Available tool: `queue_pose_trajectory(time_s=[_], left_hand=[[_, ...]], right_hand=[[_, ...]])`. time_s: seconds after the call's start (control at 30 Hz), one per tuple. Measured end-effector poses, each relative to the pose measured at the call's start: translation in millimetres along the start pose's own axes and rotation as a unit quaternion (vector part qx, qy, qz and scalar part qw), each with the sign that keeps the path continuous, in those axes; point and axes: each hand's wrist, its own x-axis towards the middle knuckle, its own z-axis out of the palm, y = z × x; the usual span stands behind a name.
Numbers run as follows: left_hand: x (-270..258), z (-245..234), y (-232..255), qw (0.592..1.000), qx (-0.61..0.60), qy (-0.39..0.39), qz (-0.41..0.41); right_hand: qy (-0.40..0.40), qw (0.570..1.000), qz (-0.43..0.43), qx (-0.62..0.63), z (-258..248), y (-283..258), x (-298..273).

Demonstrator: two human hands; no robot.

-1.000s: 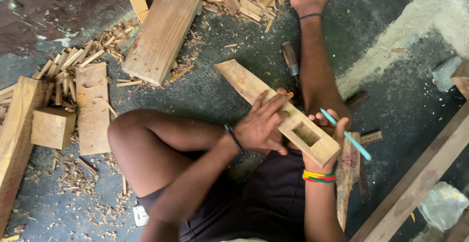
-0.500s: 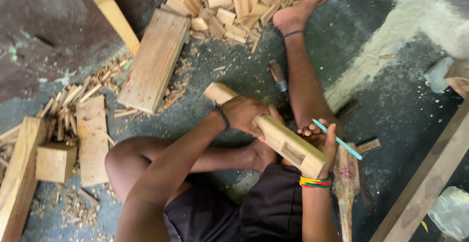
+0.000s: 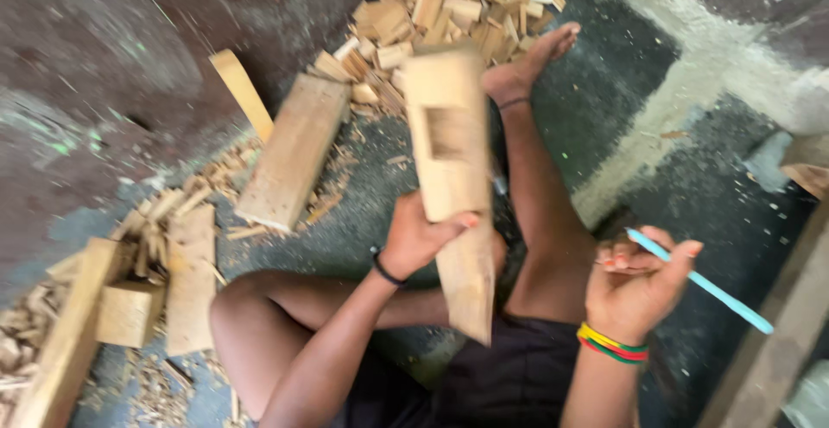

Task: The person sits on the floor and uses a try square and a pencil to mark lines on a rectangular wooden block. They then use a chisel and a wooden mallet to carve out a rectangular recess along the marked lines.

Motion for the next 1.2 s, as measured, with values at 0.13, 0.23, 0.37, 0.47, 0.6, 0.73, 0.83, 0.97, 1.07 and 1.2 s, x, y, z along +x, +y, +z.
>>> queue_pose_trajectory(time_s=[0.13,0.23,0.37,0.47,0.6,0.73,0.83,0.97,1.07,1.2], left_hand=[[-42,5,-18,0.997,0.016,-0.025,-0.064],[-65,-2,-23,0.993,0.087,-0.044,-0.070],[-77,-13,-34,0.990,0.093,-0.008,-0.104],[-80,-23,-45,0.984,0.090,0.026,-0.149],[-86,-33,-56,0.977,0.104,0.065,-0.175],[-95,-32,-60,0.974,0.111,0.083,-0.180],[-102,-33,-62,0.969,0.111,0.091,-0.200],[-100,-38,-62,0.963,0.116,0.099,-0.221],[-103,-39,-63,0.971,0.095,0.100,-0.195],[-103,-37,-63,0.977,0.083,0.098,-0.173]], right_hand=[[-0.055,0.994,0.073,0.057,-9,4,-14],[-0.148,0.981,0.101,0.071,9,16,-19],[-0.128,0.986,0.100,0.043,32,29,-25],[-0.086,0.989,0.121,-0.013,50,55,-24],[-0.156,0.975,0.157,-0.012,76,102,-30],[-0.168,0.968,0.178,-0.053,93,144,-41],[-0.177,0.957,0.213,-0.091,91,161,-50],[-0.183,0.951,0.236,-0.077,89,172,-48],[-0.227,0.942,0.234,-0.078,85,174,-46],[-0.232,0.940,0.244,-0.061,80,177,-38]])
